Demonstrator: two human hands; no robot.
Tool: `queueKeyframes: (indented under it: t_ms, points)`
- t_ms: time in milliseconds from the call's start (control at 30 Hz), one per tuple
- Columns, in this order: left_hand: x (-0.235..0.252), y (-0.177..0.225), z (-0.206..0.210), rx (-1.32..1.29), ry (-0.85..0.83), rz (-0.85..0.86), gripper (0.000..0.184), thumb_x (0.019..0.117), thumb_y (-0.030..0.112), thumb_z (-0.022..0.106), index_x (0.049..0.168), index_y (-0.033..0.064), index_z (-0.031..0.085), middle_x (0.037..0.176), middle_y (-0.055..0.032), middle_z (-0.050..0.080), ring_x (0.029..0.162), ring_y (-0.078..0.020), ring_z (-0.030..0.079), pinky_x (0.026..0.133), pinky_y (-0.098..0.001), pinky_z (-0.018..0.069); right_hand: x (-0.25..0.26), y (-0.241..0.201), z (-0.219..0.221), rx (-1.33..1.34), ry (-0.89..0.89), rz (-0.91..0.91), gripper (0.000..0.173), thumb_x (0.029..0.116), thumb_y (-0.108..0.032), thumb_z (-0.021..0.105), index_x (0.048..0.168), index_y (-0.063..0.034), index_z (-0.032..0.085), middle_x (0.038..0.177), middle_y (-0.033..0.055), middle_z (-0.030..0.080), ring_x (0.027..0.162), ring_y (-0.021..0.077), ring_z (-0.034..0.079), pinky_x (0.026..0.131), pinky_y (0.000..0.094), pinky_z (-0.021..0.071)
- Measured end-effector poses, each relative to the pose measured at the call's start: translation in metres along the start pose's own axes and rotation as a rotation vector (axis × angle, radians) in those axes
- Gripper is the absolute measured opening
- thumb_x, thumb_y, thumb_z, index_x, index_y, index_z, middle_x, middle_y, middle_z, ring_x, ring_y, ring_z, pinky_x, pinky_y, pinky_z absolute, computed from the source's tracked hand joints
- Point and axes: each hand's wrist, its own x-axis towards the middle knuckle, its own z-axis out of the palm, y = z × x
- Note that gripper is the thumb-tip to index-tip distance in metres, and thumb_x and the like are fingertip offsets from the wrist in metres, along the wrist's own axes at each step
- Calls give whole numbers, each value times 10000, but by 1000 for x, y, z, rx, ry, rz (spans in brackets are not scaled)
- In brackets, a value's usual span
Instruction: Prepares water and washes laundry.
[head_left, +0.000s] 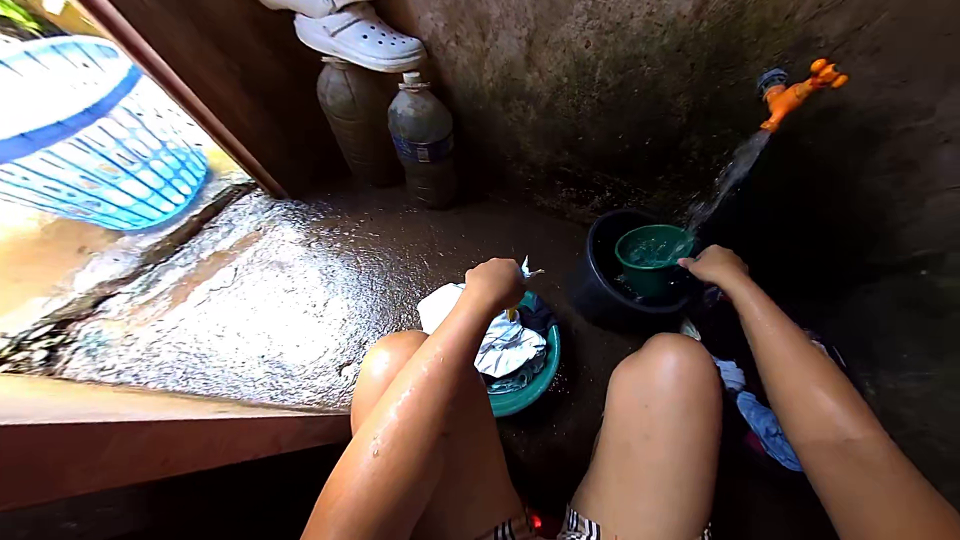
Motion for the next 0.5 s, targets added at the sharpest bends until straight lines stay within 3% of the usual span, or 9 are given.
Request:
queueKeyframes:
  t_ms: [100,200,367,500]
  points:
    - [0,-2,0,-5,-10,-6,409,1031,369,576,923,-10,683,992,-233,691,1008,-431,666,814,-677,485,-20,-12,3,-155,46,-27,447,1007,-350,639,1052,93,680,1162,336,661,1159,515,616,926,720,455]
    - [0,-1,-1,-1,-12,-12,398,1028,361,581,915,-8,681,992,-234,689,1010,-429,664,815,-675,482,-24,-9,9,-191,41,-22,467,997,-376,662,1090,80,686,1166,327,665,1166,496,618,950,699,455]
    - [5,-4,1,29,-15,-2,381,1025,358,589,920,2,676,987,-223,689,1008,-423,665,813,-668,489,-36,-7,39,-349,51,-50,406,1038,-194,567,1355,58,545,1229,307,655,1180,494,625,944,653,490]
    - [6,-4,2,20,-15,-3,394,1032,366,580,926,0,679,972,-232,686,989,-430,665,804,-670,486,-49,0,53,-329,91,-156,348,1053,-123,521,1368,23,550,1239,303,645,1135,504,638,912,655,499]
